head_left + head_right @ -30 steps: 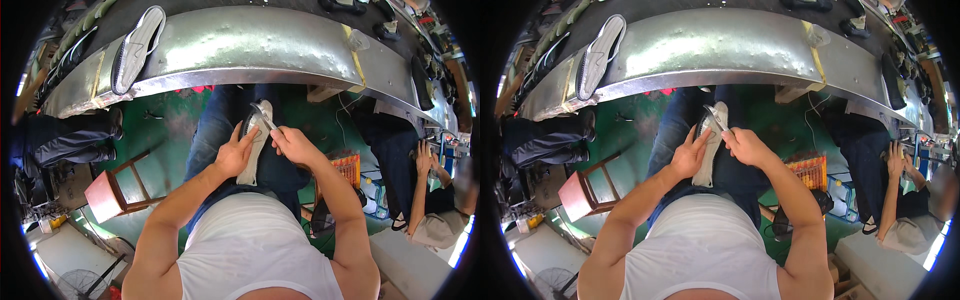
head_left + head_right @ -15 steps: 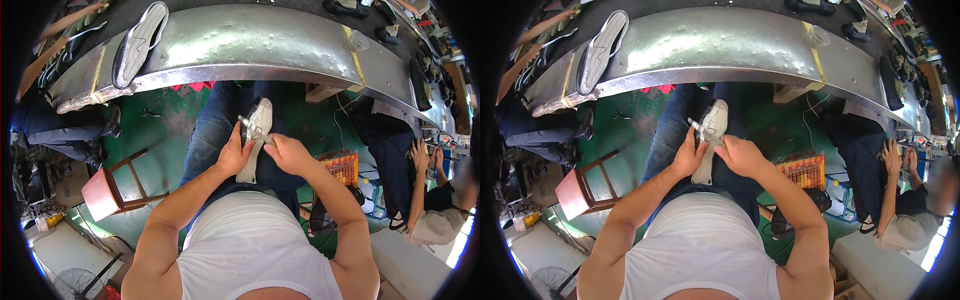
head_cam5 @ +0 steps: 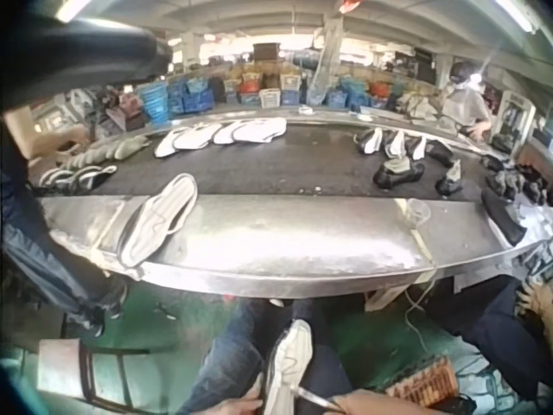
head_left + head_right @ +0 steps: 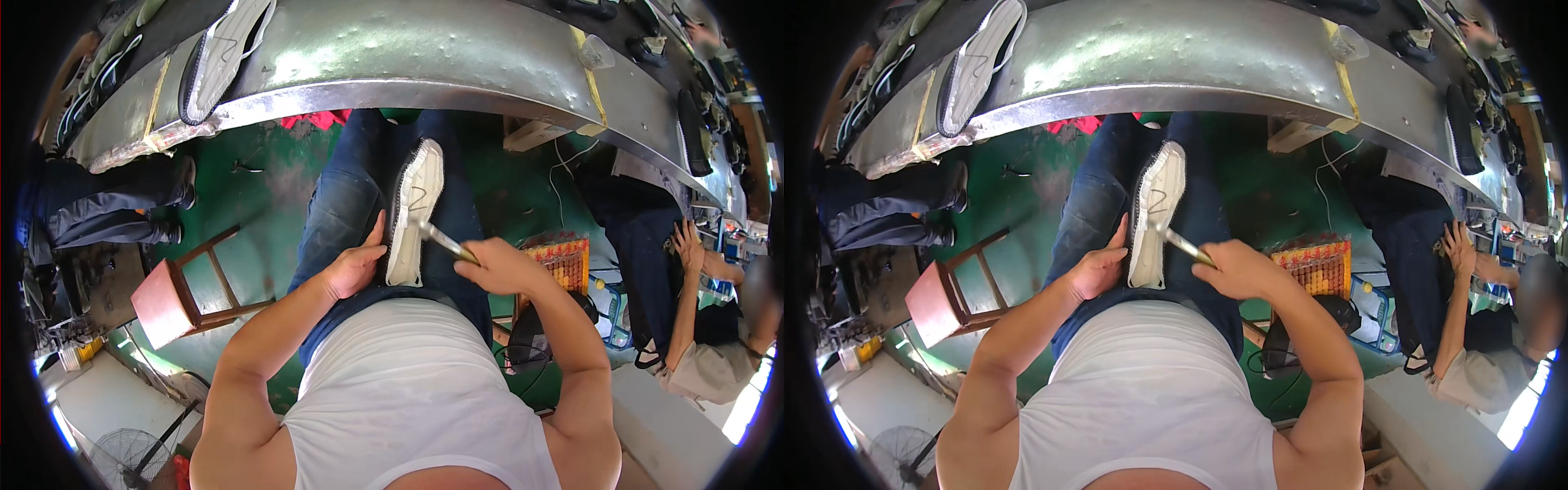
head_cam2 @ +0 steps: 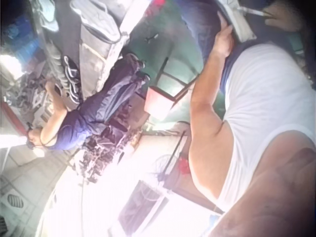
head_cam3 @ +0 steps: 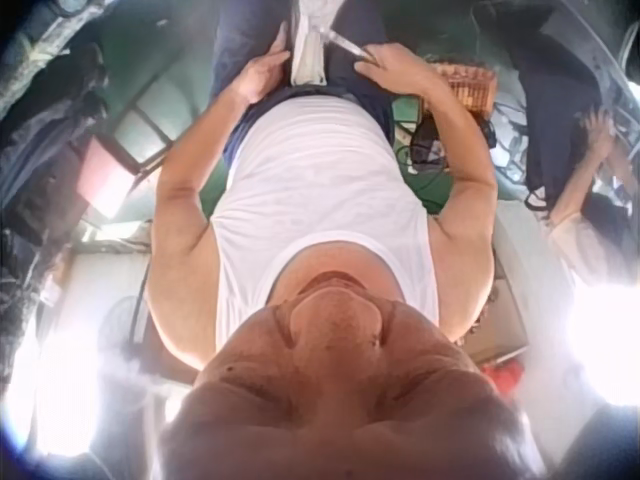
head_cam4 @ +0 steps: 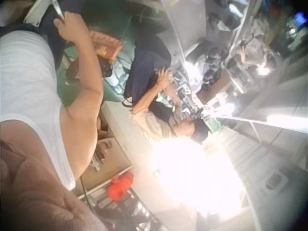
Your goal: Trim and adjust the components of shoes on an assembly line using pliers.
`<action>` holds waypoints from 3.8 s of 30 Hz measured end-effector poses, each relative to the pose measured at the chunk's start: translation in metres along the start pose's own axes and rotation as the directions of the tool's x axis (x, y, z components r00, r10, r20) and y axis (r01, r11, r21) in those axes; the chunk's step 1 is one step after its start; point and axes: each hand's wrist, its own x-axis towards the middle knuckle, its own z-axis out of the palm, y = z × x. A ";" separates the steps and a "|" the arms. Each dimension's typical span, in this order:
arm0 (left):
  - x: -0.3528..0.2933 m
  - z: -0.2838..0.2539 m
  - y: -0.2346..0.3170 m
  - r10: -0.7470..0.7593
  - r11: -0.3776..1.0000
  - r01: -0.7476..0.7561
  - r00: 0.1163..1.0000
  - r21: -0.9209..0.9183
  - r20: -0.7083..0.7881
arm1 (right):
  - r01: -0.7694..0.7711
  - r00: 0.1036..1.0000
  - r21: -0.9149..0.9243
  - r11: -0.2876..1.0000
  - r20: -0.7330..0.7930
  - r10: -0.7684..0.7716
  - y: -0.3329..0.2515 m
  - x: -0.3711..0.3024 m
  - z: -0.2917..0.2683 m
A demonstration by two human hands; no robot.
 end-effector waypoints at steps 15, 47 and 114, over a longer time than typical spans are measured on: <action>0.010 -0.014 -0.017 0.122 0.900 -0.092 0.992 0.425 -0.042 | 0.130 0.929 -0.217 0.967 -0.315 -0.196 0.027 0.009 0.055; 0.027 0.108 0.318 0.566 0.622 -0.340 0.818 0.706 -0.105 | 0.161 0.938 0.843 0.514 -0.292 0.186 0.084 0.044 0.067; 0.009 0.011 0.080 0.760 0.352 -0.605 0.630 0.714 0.159 | 0.531 0.655 -0.036 0.846 -0.616 -0.437 -0.009 0.036 0.000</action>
